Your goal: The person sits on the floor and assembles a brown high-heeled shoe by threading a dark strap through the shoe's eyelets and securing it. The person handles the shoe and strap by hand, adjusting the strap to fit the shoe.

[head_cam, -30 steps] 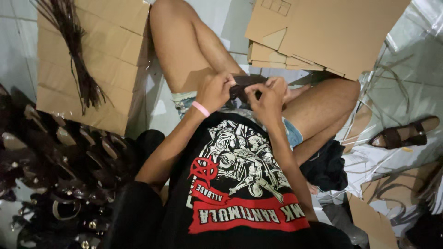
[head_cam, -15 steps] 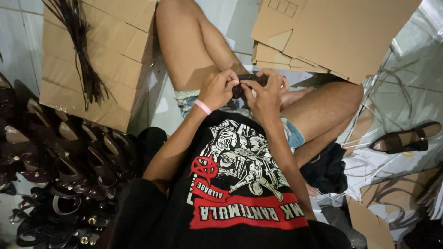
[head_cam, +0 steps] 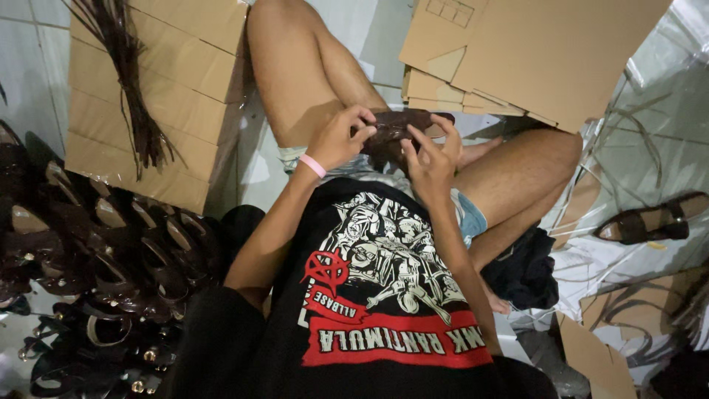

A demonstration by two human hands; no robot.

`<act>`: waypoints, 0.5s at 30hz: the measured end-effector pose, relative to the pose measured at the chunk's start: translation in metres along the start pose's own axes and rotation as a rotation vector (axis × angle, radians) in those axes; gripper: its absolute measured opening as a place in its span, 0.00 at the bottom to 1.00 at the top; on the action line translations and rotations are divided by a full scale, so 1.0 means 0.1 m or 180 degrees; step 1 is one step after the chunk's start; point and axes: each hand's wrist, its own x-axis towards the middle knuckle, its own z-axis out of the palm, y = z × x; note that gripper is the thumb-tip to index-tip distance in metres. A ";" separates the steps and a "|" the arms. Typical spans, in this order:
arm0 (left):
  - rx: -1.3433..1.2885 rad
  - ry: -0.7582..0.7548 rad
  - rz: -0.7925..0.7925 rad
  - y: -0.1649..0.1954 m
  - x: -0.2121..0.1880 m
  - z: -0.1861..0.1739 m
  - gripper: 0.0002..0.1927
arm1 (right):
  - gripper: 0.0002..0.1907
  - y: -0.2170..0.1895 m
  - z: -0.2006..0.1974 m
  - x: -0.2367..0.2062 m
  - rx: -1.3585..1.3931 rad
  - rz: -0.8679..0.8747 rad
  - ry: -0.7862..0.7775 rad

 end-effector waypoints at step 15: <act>0.0095 0.0085 0.0163 0.07 -0.02 0.03 0.19 | 0.10 -0.02 0.13 -0.01 -0.0049 0.0059 0.0094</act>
